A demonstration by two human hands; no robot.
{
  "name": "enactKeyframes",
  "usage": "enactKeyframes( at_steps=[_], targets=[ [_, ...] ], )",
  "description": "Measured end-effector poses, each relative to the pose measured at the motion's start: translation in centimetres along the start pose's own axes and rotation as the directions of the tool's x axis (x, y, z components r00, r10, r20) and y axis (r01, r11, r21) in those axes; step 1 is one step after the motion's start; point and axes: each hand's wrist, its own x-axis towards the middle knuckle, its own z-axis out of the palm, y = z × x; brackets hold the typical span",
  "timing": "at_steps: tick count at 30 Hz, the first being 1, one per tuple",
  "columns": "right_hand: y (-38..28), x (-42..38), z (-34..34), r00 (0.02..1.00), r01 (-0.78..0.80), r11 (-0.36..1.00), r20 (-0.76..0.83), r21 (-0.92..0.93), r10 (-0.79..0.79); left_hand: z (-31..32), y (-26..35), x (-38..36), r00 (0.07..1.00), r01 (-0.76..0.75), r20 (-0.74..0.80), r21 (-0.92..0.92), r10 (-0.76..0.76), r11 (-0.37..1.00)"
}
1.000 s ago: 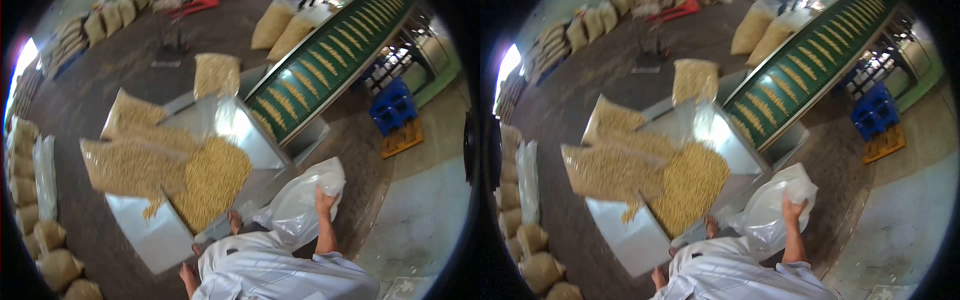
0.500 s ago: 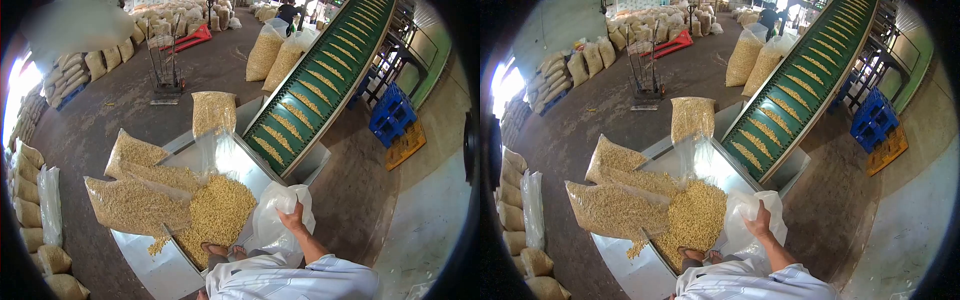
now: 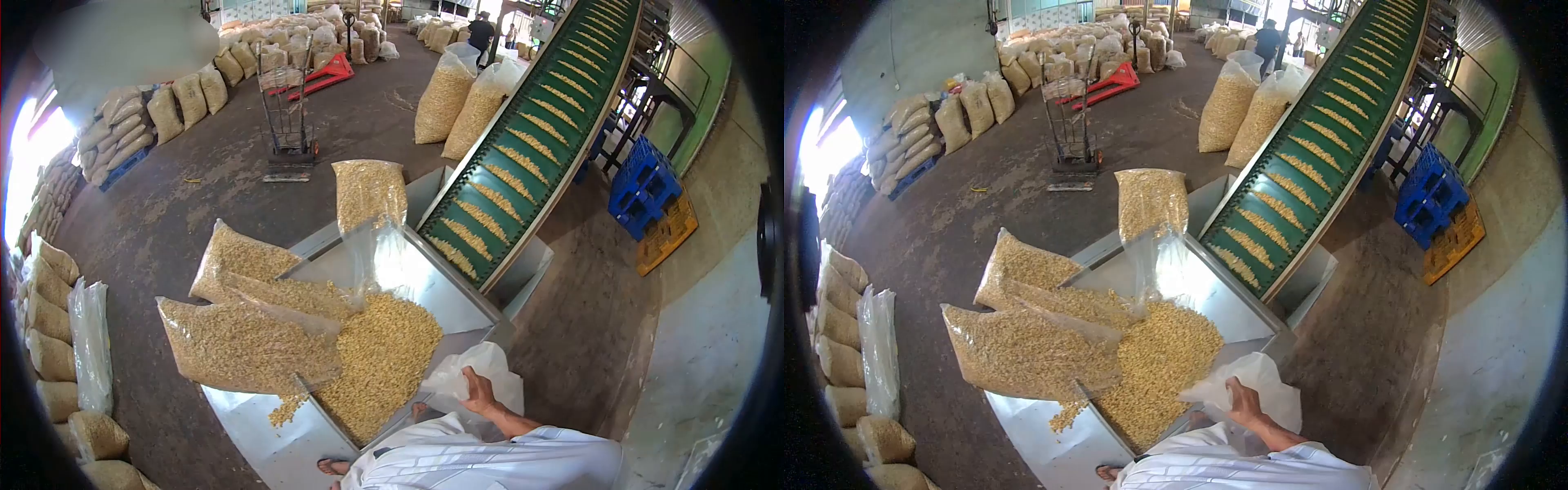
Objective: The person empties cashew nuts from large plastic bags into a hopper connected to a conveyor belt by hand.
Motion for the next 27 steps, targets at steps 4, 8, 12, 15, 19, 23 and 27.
enactKeyframes(
  at_steps=[4,8,12,15,19,23,27],
  targets=[
    [-6.3,-10.6,10.3,0.979,-0.144,0.988,0.139,-0.056,0.150,-15.2,0.2,5.7,0.998,0.007,-0.061,-0.044,-0.010,0.999],
    [-14.3,-20.1,13.3,0.863,-0.288,0.939,0.374,-0.190,0.340,-30.8,-0.7,11.0,0.991,0.002,-0.134,-0.116,-0.018,0.993],
    [-10.2,-35.6,20.9,0.815,-0.319,0.910,0.413,-0.264,0.406,-41.3,3.2,12.7,0.989,-0.062,-0.142,-0.181,0.036,0.982],
    [-15.4,-39.6,20.2,0.534,-0.518,0.752,0.533,-0.408,0.657,-42.4,10.6,12.5,0.987,-0.107,-0.119,-0.025,0.104,0.994],
    [-20.1,-40.7,20.0,0.472,-0.519,0.742,0.581,-0.425,0.663,-42.7,16.2,12.0,0.989,-0.133,-0.070,-0.051,0.129,0.990],
    [-22.0,-30.7,23.3,0.572,-0.486,0.794,0.554,-0.366,0.605,-36.0,22.1,14.1,0.977,-0.213,-0.027,-0.029,0.212,0.977],
    [-25.8,-19.2,19.4,0.609,-0.486,0.822,0.560,-0.296,0.562,-29.6,24.2,9.5,0.985,-0.162,0.049,-0.092,0.167,0.983]
  ],
)
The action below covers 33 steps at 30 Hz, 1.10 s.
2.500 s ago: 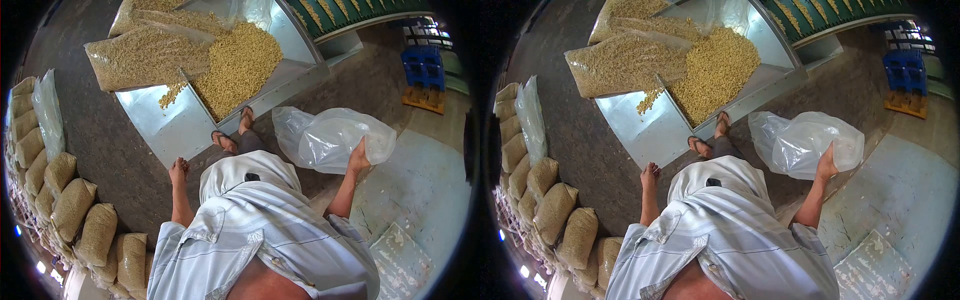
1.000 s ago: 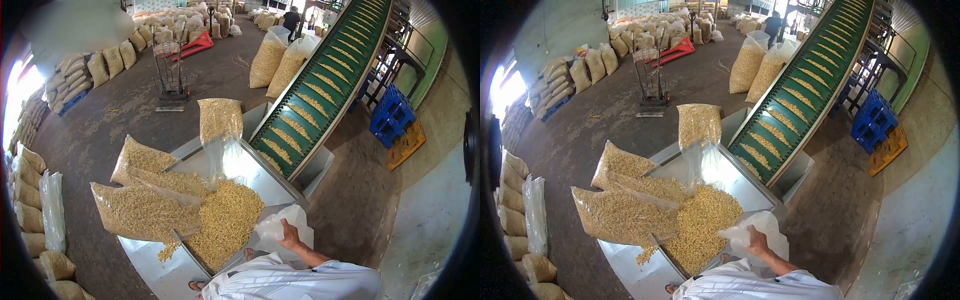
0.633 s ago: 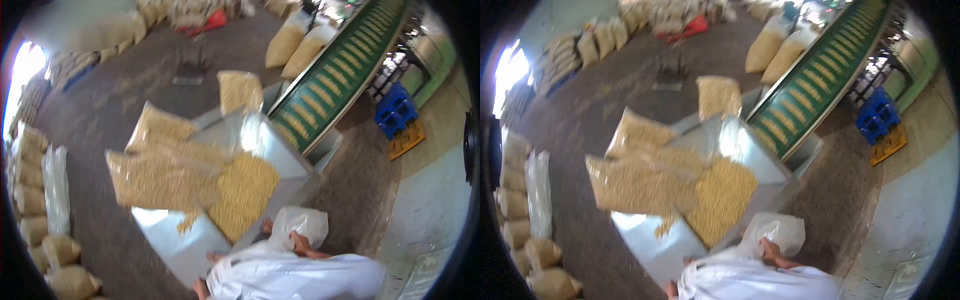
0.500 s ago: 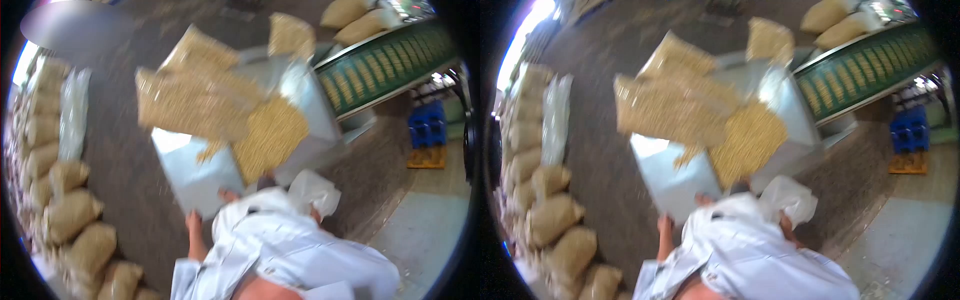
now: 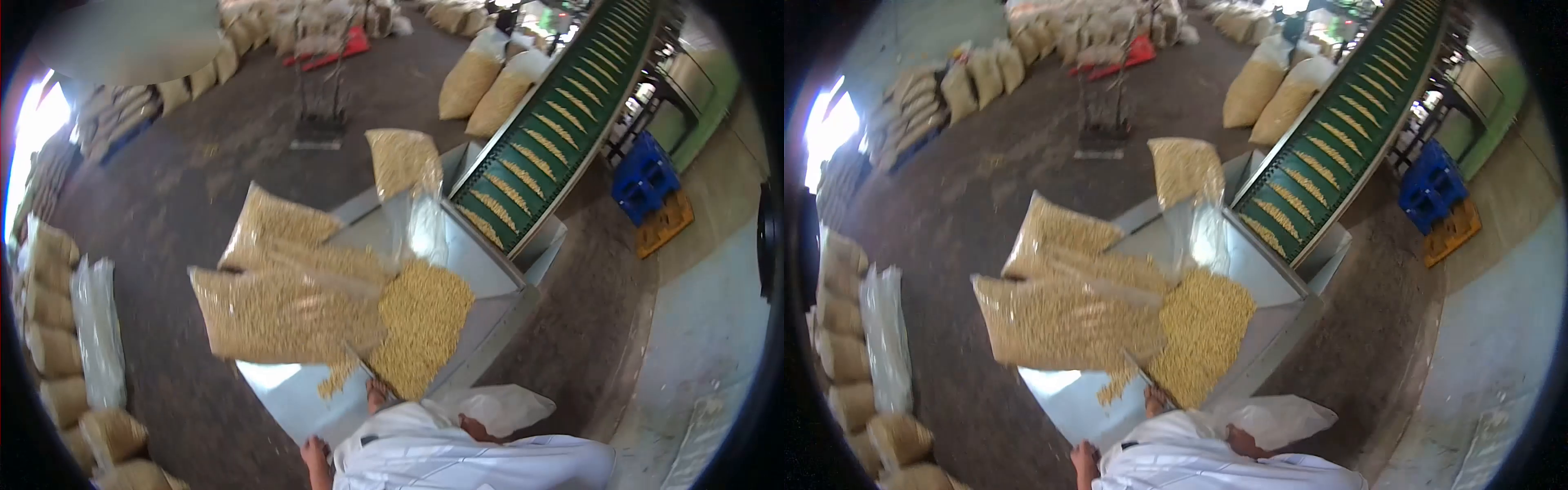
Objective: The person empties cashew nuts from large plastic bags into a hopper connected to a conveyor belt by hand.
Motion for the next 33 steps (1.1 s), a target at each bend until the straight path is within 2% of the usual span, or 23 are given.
enactKeyframes(
  at_steps=[1,2,3,4,5,6,7,9,10,12,14,15,17,18,23,26,28,30,31,33],
  targets=[
    [2.1,3.1,-1.2,1.000,-0.023,1.000,0.001,-0.005,0.023,2.9,-0.8,0.0,0.999,-0.019,0.031,0.070,0.017,0.997],
    [1.5,4.2,0.1,0.999,-0.045,0.999,0.007,-0.015,0.045,-0.1,-6.2,6.6,0.979,-0.202,-0.005,0.094,0.203,0.975],
    [-1.2,3.8,0.0,0.993,-0.088,0.995,0.080,0.041,0.085,-1.5,-1.6,4.4,0.994,-0.026,0.112,0.247,-0.003,0.969],
    [-2.5,3.7,-0.6,0.993,-0.088,0.994,0.085,0.064,0.083,-0.3,3.0,1.9,0.999,-0.014,0.052,0.280,0.000,0.960],
    [-3.6,0.7,-8.9,0.975,-0.184,0.980,0.141,0.072,0.173,4.6,10.6,-4.2,1.000,-0.019,0.019,0.247,0.014,0.969],
    [-4.3,-1.5,-8.8,0.953,-0.268,0.961,0.165,0.066,0.254,3.9,13.2,-5.5,0.999,-0.039,0.009,0.187,0.038,0.981],
    [-4.9,-2.6,-3.7,0.959,-0.265,0.962,0.120,0.067,0.255,0.6,12.6,-2.6,0.998,-0.056,0.045,0.162,0.049,0.985],
    [-5.2,-4.7,-1.3,0.975,-0.211,0.968,0.104,0.135,0.198,1.2,17.0,-2.4,0.999,0.054,-0.014,0.182,-0.053,0.982],
    [-6.3,-5.3,-1.4,0.975,-0.214,0.966,0.092,0.146,0.203,1.7,17.7,-1.3,0.999,0.046,0.001,0.188,-0.048,0.981],
    [-9.7,-8.0,-0.8,0.921,-0.391,0.915,0.047,0.101,0.388,3.1,18.6,2.2,0.994,0.060,0.079,0.200,-0.077,0.978],
    [-14.7,-11.0,-1.0,0.941,-0.335,0.919,0.036,0.206,0.335,2.1,16.7,9.4,0.966,0.049,0.244,0.171,-0.090,0.984],
    [-16.2,-12.5,0.1,0.949,-0.312,0.917,0.035,0.250,0.313,1.3,18.6,9.4,0.954,0.037,0.275,0.295,-0.122,0.955],
    [-18.1,-13.1,2.4,0.951,-0.300,0.903,0.024,0.308,0.308,3.6,23.9,7.1,0.923,-0.021,0.342,0.507,-0.179,0.862],
    [-18.8,-12.9,3.0,0.949,-0.303,0.897,0.014,0.323,0.316,3.6,24.5,9.3,0.917,-0.074,0.366,0.549,-0.159,0.833],
    [-18.8,-10.6,2.0,0.936,-0.313,0.864,-0.025,0.395,0.351,5.2,30.3,10.8,0.943,-0.123,0.330,0.487,-0.052,0.865],
    [-16.7,-9.1,0.7,0.934,-0.295,0.854,-0.061,0.428,0.353,7.5,30.5,9.7,0.941,-0.191,0.339,0.504,0.011,0.842],
    [-14.9,-8.2,-0.4,0.934,-0.283,0.852,-0.073,0.440,0.349,9.4,28.5,8.5,0.940,-0.182,0.340,0.467,0.014,0.865],
    [-12.9,-7.6,-1.4,0.933,-0.276,0.846,-0.082,0.456,0.349,11.4,25.9,6.9,0.929,-0.139,0.369,0.387,-0.014,0.912],
    [-12.0,-7.4,-1.6,0.932,-0.274,0.841,-0.085,0.466,0.351,12.6,24.0,6.2,0.944,-0.073,0.325,0.363,-0.052,0.929],
    [-10.3,-7.3,-2.1,0.930,-0.274,0.831,-0.087,0.485,0.358,14.1,20.7,3.9,0.933,-0.021,0.341,0.372,-0.115,0.928]
  ],
)
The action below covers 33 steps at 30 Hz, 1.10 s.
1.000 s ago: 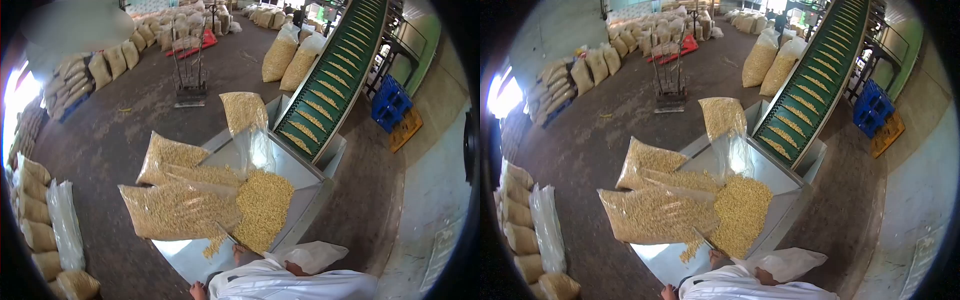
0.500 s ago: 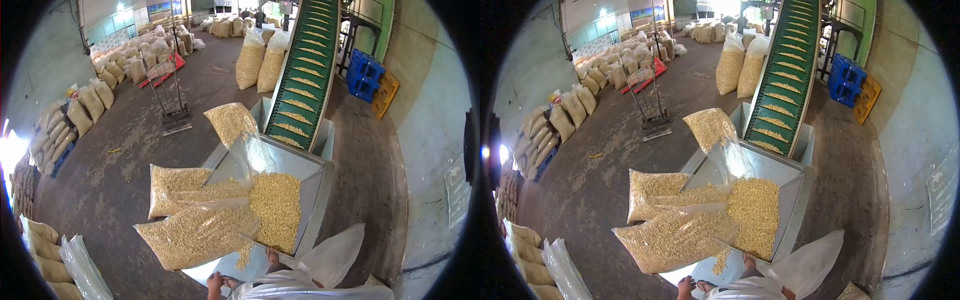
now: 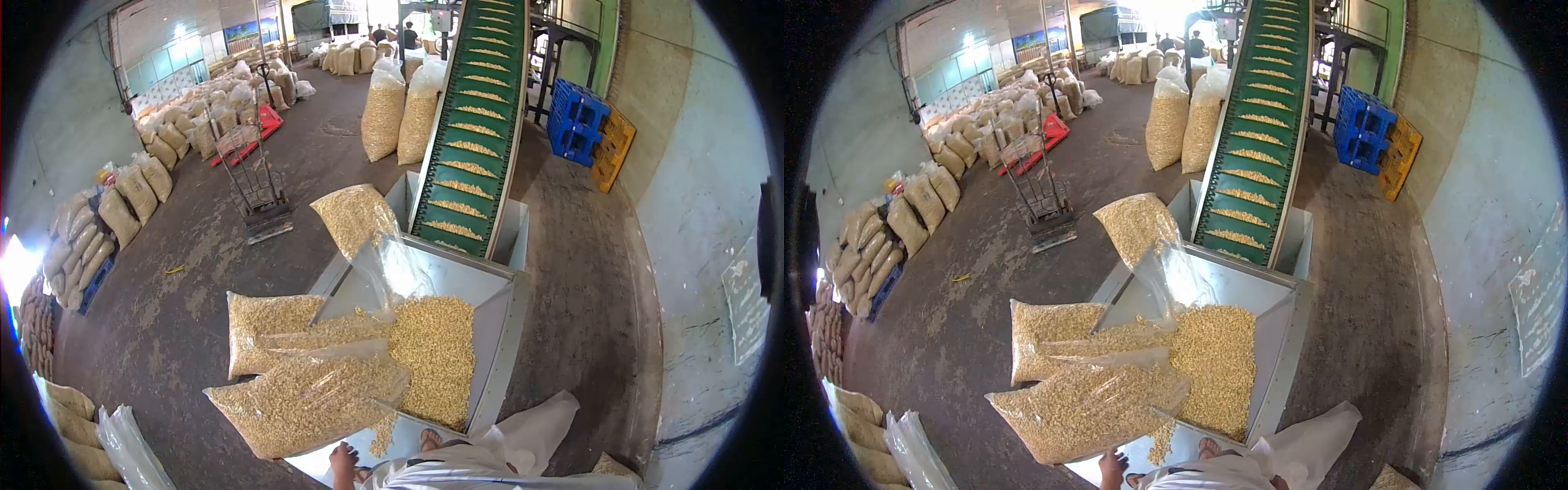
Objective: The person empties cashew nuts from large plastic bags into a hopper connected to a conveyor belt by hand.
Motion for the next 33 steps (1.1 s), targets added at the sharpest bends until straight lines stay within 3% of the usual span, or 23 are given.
enactKeyframes(
  at_steps=[3,5,8,12,19,20,21,22,24,25,26,27,28,29,31,33],
  targets=[
    [1.3,0.7,-2.1,1.000,-0.011,1.000,-0.003,0.020,0.011,4.5,-1.6,-3.2,0.997,-0.008,0.072,0.036,0.005,0.999],
    [2.1,1.2,-2.4,1.000,-0.015,0.999,-0.002,0.034,0.015,4.4,-2.2,-2.9,0.995,0.018,0.094,0.073,-0.025,0.997],
    [3.0,1.6,-2.9,1.000,-0.015,0.999,-0.006,0.048,0.015,3.2,-2.3,-3.2,0.999,-0.032,0.042,0.060,0.030,0.998],
    [4.2,1.6,-3.1,1.000,-0.020,0.997,-0.018,0.077,0.021,1.7,-2.7,-3.5,0.998,0.022,-0.053,0.083,-0.018,0.996],
    [5.5,0.4,-2.3,0.998,-0.009,0.991,-0.058,0.133,0.017,2.1,-5.9,-5.9,1.000,0.022,0.008,0.144,-0.023,0.989],
    [5.6,0.2,-2.2,0.998,-0.003,0.990,-0.066,0.139,0.012,2.5,-6.3,-4.8,0.995,0.100,-0.035,0.187,-0.095,0.977],
    [5.8,0.1,-2.1,0.997,0.005,0.989,-0.076,0.146,0.006,2.6,-7.4,-4.5,1.000,0.007,-0.003,0.159,-0.006,0.987],
    [6.1,-0.2,-1.9,0.996,0.018,0.989,-0.087,0.149,-0.005,2.0,-8.7,-3.4,0.982,-0.182,0.108,0.377,0.152,0.908],
    [7.2,-1.5,-1.0,0.994,0.036,0.988,-0.103,0.153,-0.021,-0.3,-12.7,0.0,0.834,-0.530,0.317,0.687,0.451,0.497],
    [8.0,-2.1,-0.9,0.994,0.039,0.988,-0.108,0.152,-0.023,-2.1,-14.8,2.4,0.621,-0.630,0.589,0.768,0.517,-0.119],
    [8.5,-3.0,-1.0,0.994,0.030,0.987,-0.112,0.159,-0.013,-2.1,-15.0,1.6,0.707,-0.582,0.515,0.813,0.485,-0.015],
    [8.7,-3.9,-1.1,0.994,0.008,0.986,-0.106,0.167,0.009,-0.6,-12.7,-0.4,0.891,-0.430,0.317,0.819,0.325,0.381],
    [8.6,-4.8,-1.2,0.995,-0.015,0.984,-0.090,0.180,0.032,1.2,-9.8,-2.8,0.987,-0.156,0.088,0.712,0.133,0.685],
    [8.6,-5.6,-1.4,0.995,-0.044,0.981,-0.078,0.187,0.060,1.0,-9.9,-2.8,0.945,-0.317,0.205,0.770,0.255,0.554],
    [8.5,-7.1,-1.1,0.994,-0.081,0.978,-0.054,0.190,0.093,1.8,-7.8,-4.1,0.991,-0.135,0.076,0.606,0.112,0.784],
    [8.3,-7.7,-1.3,0.992,-0.105,0.976,-0.048,0.192,0.117,0.9,-8.1,-3.5,0.999,-0.040,0.006,0.624,0.047,0.780]
  ],
)
